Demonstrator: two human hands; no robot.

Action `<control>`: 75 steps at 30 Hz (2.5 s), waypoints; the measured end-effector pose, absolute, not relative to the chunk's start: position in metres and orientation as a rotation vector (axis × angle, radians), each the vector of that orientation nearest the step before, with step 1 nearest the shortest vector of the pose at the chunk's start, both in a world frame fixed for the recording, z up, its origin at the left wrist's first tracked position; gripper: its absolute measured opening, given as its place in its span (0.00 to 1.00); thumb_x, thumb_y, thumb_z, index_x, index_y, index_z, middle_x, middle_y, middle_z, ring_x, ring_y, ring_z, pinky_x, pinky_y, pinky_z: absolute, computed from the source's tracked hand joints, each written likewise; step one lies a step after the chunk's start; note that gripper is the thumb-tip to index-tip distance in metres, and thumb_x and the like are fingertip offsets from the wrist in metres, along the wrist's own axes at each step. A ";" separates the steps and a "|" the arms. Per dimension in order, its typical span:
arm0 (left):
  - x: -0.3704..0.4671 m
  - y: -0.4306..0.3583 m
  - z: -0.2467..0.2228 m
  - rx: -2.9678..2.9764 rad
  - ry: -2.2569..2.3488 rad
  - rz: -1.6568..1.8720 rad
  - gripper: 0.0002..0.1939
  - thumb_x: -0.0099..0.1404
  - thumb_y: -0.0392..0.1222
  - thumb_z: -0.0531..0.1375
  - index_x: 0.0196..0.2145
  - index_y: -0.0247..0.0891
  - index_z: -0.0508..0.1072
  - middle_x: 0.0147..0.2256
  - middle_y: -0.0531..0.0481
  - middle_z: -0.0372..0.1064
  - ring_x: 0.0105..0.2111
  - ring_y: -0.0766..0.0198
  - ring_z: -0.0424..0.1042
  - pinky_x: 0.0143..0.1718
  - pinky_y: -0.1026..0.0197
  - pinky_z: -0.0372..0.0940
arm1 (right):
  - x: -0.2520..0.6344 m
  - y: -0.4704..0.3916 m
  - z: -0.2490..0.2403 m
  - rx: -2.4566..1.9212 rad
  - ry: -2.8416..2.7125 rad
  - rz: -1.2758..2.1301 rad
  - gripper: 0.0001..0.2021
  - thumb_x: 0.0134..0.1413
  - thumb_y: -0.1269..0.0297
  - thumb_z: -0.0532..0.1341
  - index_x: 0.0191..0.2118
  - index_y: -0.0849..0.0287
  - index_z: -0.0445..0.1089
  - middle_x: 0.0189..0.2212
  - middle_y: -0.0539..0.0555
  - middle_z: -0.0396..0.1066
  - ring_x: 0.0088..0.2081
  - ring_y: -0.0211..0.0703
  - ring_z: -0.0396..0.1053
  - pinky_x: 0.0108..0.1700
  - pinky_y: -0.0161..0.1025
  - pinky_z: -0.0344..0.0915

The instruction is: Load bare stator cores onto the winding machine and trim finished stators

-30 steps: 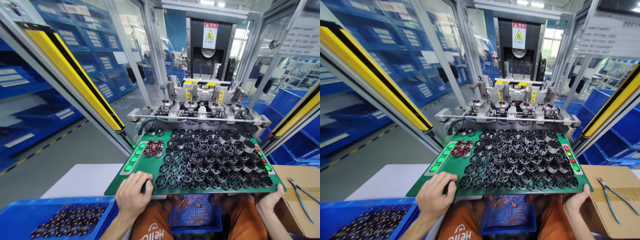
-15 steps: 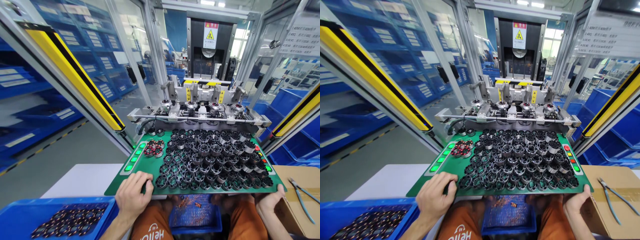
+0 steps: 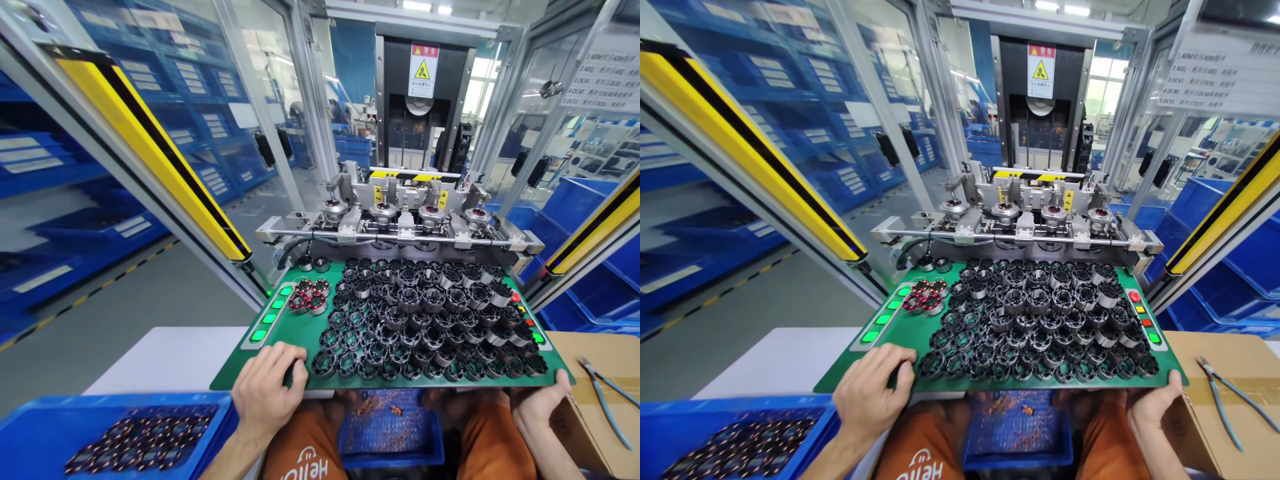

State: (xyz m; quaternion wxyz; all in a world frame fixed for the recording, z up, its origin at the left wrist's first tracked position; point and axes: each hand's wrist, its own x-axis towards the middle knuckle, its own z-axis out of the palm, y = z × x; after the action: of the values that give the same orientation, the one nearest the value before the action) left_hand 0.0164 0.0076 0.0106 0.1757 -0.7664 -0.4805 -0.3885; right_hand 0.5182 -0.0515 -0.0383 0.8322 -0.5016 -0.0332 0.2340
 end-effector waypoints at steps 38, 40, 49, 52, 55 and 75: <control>0.016 0.008 0.010 -2.174 -1.378 -1.109 0.09 0.77 0.35 0.58 0.37 0.43 0.72 0.33 0.52 0.73 0.35 0.58 0.70 0.39 0.55 0.59 | 0.519 -0.053 -0.040 -1.068 -0.074 0.508 0.33 0.59 0.35 0.56 0.55 0.55 0.79 0.58 0.55 0.80 0.63 0.59 0.75 0.64 0.61 0.77; 0.015 0.007 0.009 -2.172 -1.375 -1.106 0.09 0.77 0.35 0.58 0.37 0.43 0.72 0.33 0.52 0.73 0.35 0.57 0.70 0.39 0.55 0.59 | 0.517 -0.052 -0.038 -1.059 -0.074 0.499 0.33 0.60 0.35 0.56 0.55 0.55 0.80 0.59 0.56 0.80 0.63 0.59 0.74 0.65 0.62 0.76; 0.016 0.007 0.011 -2.177 -1.373 -1.096 0.09 0.77 0.34 0.57 0.37 0.43 0.72 0.32 0.52 0.73 0.35 0.57 0.70 0.39 0.55 0.59 | 0.518 -0.052 -0.039 -1.050 -0.079 0.494 0.33 0.59 0.35 0.56 0.56 0.55 0.78 0.59 0.56 0.80 0.63 0.60 0.74 0.63 0.62 0.77; 0.015 0.007 0.010 -2.172 -1.374 -1.099 0.09 0.77 0.35 0.57 0.37 0.43 0.72 0.32 0.52 0.73 0.35 0.57 0.70 0.38 0.54 0.59 | 0.518 -0.052 -0.039 -1.055 -0.088 0.494 0.33 0.59 0.35 0.56 0.55 0.54 0.79 0.58 0.56 0.80 0.63 0.59 0.74 0.64 0.62 0.76; 0.015 0.007 0.010 -2.170 -1.369 -1.102 0.09 0.77 0.34 0.57 0.37 0.43 0.72 0.33 0.52 0.73 0.35 0.57 0.70 0.38 0.55 0.59 | 0.516 -0.052 -0.037 -1.063 -0.071 0.487 0.32 0.59 0.35 0.56 0.54 0.55 0.80 0.57 0.55 0.81 0.63 0.58 0.75 0.68 0.61 0.74; 0.016 0.007 0.010 -2.169 -1.381 -1.115 0.08 0.76 0.35 0.58 0.37 0.43 0.72 0.32 0.52 0.73 0.35 0.57 0.70 0.38 0.55 0.59 | 0.517 -0.052 -0.038 -1.066 -0.070 0.502 0.34 0.57 0.34 0.57 0.56 0.53 0.79 0.57 0.55 0.80 0.61 0.58 0.75 0.60 0.58 0.78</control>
State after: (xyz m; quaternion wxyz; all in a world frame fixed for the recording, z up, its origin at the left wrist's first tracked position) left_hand 0.0157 0.0073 0.0098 0.1684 -0.7629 -0.4857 -0.3921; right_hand 0.5168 -0.0524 -0.0377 0.8308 -0.5027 -0.0329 0.2367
